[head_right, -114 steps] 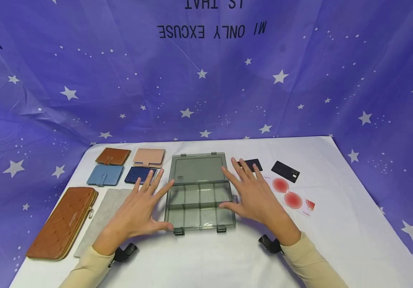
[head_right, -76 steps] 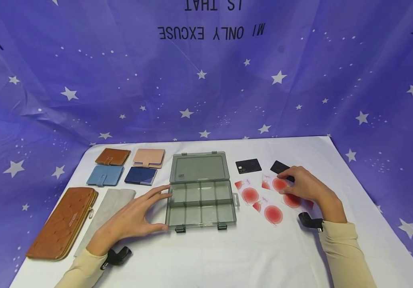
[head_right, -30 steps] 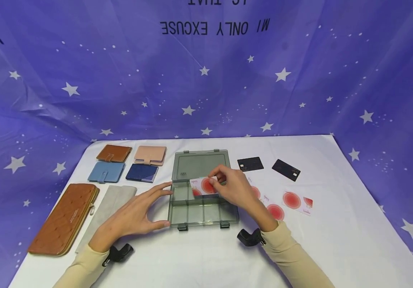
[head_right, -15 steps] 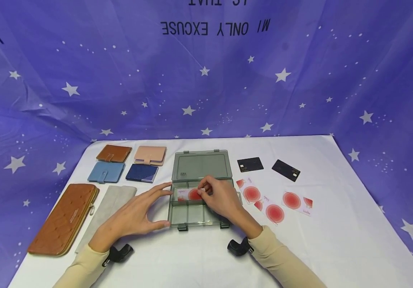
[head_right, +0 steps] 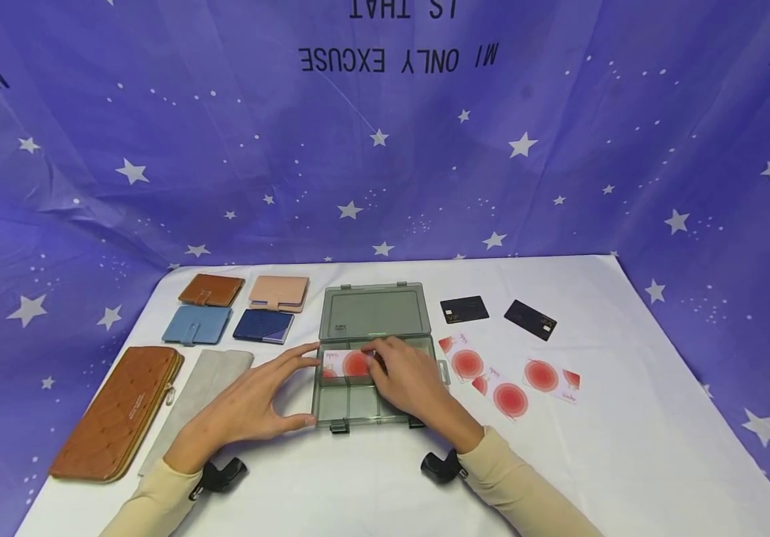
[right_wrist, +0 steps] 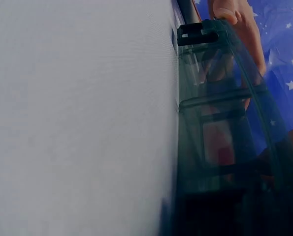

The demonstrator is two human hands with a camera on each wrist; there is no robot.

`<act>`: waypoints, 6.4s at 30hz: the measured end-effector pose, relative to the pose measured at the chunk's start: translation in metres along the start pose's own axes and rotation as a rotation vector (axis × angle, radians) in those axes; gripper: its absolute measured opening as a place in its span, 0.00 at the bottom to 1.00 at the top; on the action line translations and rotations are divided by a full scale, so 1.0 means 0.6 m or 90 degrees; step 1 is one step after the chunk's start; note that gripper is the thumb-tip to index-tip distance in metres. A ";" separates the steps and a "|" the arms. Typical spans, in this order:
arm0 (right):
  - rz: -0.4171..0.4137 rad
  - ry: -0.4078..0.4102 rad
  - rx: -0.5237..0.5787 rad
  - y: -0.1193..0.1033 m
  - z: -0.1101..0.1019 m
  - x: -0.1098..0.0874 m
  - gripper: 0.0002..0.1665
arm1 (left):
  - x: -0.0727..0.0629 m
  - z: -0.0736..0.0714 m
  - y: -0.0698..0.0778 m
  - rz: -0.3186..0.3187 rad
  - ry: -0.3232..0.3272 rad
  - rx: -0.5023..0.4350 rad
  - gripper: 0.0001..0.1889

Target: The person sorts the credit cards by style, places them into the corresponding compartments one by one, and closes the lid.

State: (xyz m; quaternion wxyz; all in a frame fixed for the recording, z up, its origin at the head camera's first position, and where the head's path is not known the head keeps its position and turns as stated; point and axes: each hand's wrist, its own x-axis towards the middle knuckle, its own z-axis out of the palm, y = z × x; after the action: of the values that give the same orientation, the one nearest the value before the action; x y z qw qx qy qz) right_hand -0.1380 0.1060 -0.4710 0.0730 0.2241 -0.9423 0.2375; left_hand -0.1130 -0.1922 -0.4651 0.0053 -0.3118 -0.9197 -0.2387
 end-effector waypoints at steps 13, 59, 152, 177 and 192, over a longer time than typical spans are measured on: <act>-0.014 -0.017 -0.035 -0.007 -0.010 0.000 0.17 | 0.001 -0.002 0.000 -0.001 -0.004 0.017 0.46; 0.041 -0.088 0.004 0.325 -0.154 0.018 0.31 | -0.003 0.004 0.002 -0.019 -0.008 0.034 0.46; -0.018 0.024 0.084 0.196 -0.186 -0.006 0.26 | -0.001 0.007 0.000 -0.020 0.000 0.049 0.46; 0.202 -0.014 0.007 0.401 -0.230 -0.077 0.37 | 0.007 0.007 0.009 -0.015 0.004 0.048 0.47; 0.243 -0.066 0.001 0.419 -0.238 -0.089 0.42 | 0.002 0.010 0.005 0.005 0.012 0.037 0.46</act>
State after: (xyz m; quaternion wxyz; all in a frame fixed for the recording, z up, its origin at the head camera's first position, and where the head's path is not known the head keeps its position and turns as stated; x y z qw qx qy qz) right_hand -0.2012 0.3929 -0.4633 -0.0222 0.0537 -0.9700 0.2361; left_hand -0.1117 -0.1868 -0.4688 0.0236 -0.3130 -0.9248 -0.2150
